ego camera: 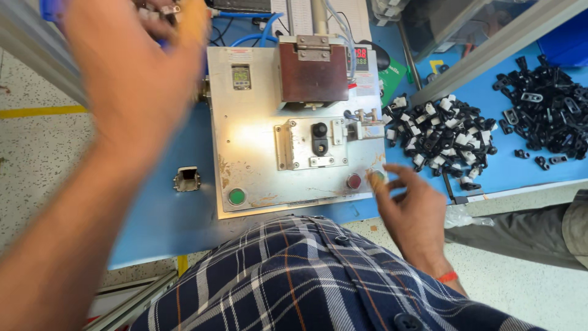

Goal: The person picks small black and white plastic switch components from a pile on the workbench, seats one into the fixture of a bench-top pneumatic press machine, and presses the green button to cycle the press, repeating the cycle and setting finished parts aside.

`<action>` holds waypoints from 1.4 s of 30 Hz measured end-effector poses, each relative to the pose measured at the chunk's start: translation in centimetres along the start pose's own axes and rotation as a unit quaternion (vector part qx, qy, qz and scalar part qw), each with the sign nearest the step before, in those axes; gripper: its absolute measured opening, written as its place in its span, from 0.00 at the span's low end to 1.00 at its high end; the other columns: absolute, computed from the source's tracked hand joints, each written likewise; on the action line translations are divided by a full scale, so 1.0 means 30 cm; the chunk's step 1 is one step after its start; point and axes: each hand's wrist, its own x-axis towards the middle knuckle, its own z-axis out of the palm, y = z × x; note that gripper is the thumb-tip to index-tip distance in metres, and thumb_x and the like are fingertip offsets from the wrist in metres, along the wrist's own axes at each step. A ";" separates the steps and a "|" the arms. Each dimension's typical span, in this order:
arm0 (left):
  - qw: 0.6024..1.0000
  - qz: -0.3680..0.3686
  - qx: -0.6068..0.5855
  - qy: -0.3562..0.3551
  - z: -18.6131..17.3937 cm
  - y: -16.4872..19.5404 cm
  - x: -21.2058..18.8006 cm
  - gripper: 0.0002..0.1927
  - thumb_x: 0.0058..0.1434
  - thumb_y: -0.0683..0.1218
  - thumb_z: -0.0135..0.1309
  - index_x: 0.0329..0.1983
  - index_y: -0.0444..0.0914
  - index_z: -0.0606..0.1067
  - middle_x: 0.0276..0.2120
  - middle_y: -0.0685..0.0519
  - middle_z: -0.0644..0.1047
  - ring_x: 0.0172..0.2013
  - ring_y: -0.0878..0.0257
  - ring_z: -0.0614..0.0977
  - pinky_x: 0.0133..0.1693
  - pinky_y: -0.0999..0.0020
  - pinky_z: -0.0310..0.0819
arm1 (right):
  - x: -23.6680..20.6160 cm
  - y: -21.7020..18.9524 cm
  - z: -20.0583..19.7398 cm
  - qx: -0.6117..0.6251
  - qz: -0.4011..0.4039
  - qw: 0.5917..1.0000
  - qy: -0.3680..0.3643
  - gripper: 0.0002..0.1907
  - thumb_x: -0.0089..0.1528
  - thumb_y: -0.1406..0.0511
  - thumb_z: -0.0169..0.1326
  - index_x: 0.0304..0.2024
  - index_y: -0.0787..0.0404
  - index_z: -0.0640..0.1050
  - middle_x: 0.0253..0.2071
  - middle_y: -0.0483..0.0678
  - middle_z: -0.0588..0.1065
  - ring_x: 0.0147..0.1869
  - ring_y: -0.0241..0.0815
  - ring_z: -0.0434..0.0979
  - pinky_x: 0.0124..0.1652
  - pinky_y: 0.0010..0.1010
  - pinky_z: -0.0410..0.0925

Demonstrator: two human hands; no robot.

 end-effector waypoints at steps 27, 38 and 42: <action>0.954 -0.068 0.062 -0.285 0.469 0.395 -0.170 0.13 0.61 0.40 0.57 0.48 0.35 0.73 0.36 0.45 0.79 0.39 0.46 0.81 0.39 0.50 0.74 | 0.064 0.291 -0.066 -0.138 0.065 0.940 -0.304 0.50 0.58 0.47 0.59 0.75 0.28 0.46 0.35 0.49 0.83 0.42 0.52 0.85 0.42 0.44 0.74; 0.932 -0.236 0.024 -0.274 0.511 0.421 -0.129 0.20 0.56 0.40 0.62 0.52 0.41 0.72 0.31 0.53 0.83 0.33 0.55 0.87 0.33 0.58 0.78 | 0.150 0.365 -0.112 -0.229 -0.010 0.918 -0.324 0.49 0.57 0.60 0.59 0.76 0.29 0.51 0.43 0.41 0.83 0.44 0.50 0.84 0.40 0.43 0.75; 0.954 -0.171 0.045 -0.241 0.523 0.427 -0.133 0.23 0.53 0.40 0.66 0.51 0.40 0.72 0.32 0.54 0.86 0.35 0.54 0.86 0.35 0.57 0.75 | 0.221 0.503 -0.126 -0.028 0.072 0.973 -0.217 0.29 0.59 0.48 0.62 0.62 0.41 0.76 0.33 0.46 0.85 0.30 0.40 0.84 0.32 0.31 0.75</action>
